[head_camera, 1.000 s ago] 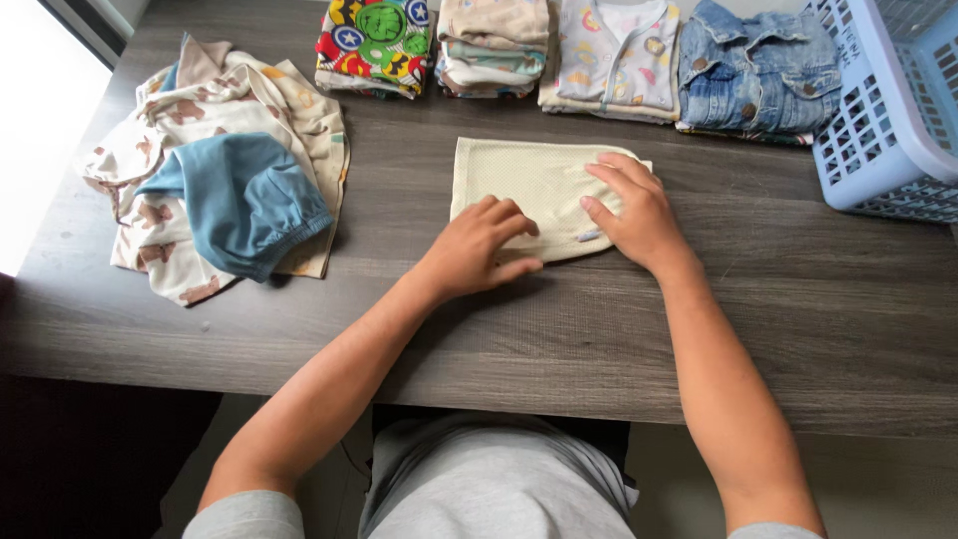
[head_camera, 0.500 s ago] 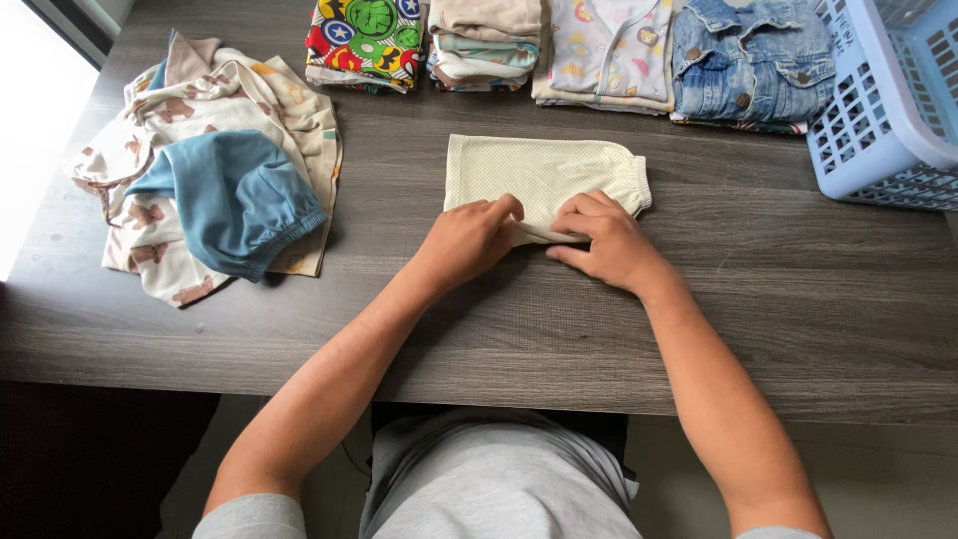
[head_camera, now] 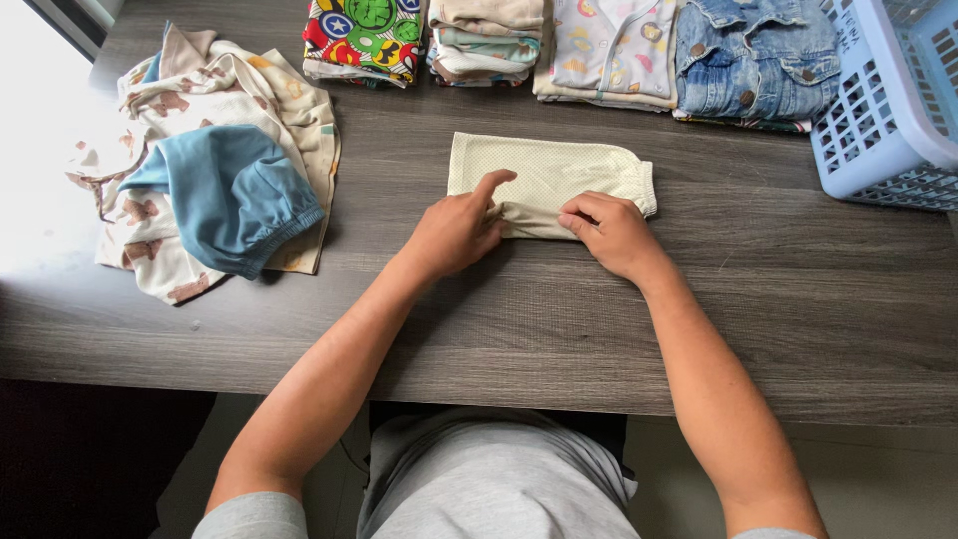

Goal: The person folds several small garments one by one on a table, including a superhero-printed shirt, a light green shirt, a blue shirt, and a white shirt with bear patterns. Each item is smoothed, folded into a compact rectangle, and placed into a growing stack.

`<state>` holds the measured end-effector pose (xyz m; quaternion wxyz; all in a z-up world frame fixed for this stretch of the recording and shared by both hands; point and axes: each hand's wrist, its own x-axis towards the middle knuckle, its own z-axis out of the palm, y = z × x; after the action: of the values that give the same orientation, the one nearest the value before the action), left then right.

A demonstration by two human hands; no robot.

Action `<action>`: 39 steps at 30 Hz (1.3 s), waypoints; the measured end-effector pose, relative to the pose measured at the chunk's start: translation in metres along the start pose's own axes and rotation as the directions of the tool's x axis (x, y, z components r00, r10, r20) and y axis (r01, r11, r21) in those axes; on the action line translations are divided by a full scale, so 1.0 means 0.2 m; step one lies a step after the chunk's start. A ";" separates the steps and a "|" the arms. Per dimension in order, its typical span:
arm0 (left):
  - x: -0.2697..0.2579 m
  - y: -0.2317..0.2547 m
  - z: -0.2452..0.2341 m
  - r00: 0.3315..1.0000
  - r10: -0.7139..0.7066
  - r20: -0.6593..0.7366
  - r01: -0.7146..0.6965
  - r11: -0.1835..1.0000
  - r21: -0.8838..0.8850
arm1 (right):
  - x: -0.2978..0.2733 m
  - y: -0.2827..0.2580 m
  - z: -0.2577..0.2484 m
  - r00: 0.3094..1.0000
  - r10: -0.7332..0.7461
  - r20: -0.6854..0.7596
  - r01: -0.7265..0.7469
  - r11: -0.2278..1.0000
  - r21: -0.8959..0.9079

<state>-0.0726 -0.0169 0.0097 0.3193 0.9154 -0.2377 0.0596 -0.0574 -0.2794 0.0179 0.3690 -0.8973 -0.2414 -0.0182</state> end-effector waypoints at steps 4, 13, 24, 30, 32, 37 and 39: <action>0.00 -0.03 0.02 0.999 0.020 -0.041 -0.022 0.998 -0.052 | -0.01 0.01 -0.02 0.991 -0.134 0.030 0.135 0.990 -0.049; -0.01 -0.07 -0.09 0.991 0.131 -0.018 -0.131 0.991 -0.005 | 0.00 0.06 0.00 0.998 -0.051 0.024 0.051 0.999 -0.007; -0.03 -0.06 -0.18 0.999 -0.016 -0.037 0.017 0.999 0.040 | 0.00 0.02 0.03 0.995 -0.081 -0.052 0.076 0.993 -0.088; -0.02 0.07 0.00 0.895 0.270 -0.354 -0.204 0.956 0.213 | 0.00 -0.01 0.03 0.989 -0.130 -0.064 0.122 0.985 -0.120; 0.02 0.11 0.08 0.885 0.361 -0.296 -0.284 0.920 0.271 | 0.02 0.01 0.02 0.984 -0.153 -0.086 0.143 0.983 -0.112; 0.03 0.11 0.19 0.906 0.368 -0.207 -0.255 0.868 0.426 | -0.01 0.13 -0.05 0.953 -0.075 -0.293 0.062 0.997 -0.051; 0.02 0.11 0.20 0.911 0.360 -0.202 -0.233 0.852 0.469 | -0.02 0.19 -0.11 0.912 0.103 -0.397 -0.137 0.989 -0.059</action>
<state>-0.0819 -0.0576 -0.0090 0.1241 0.8969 -0.3099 0.2901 -0.0399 -0.3185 0.0077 0.3717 -0.9035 -0.1058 -0.1853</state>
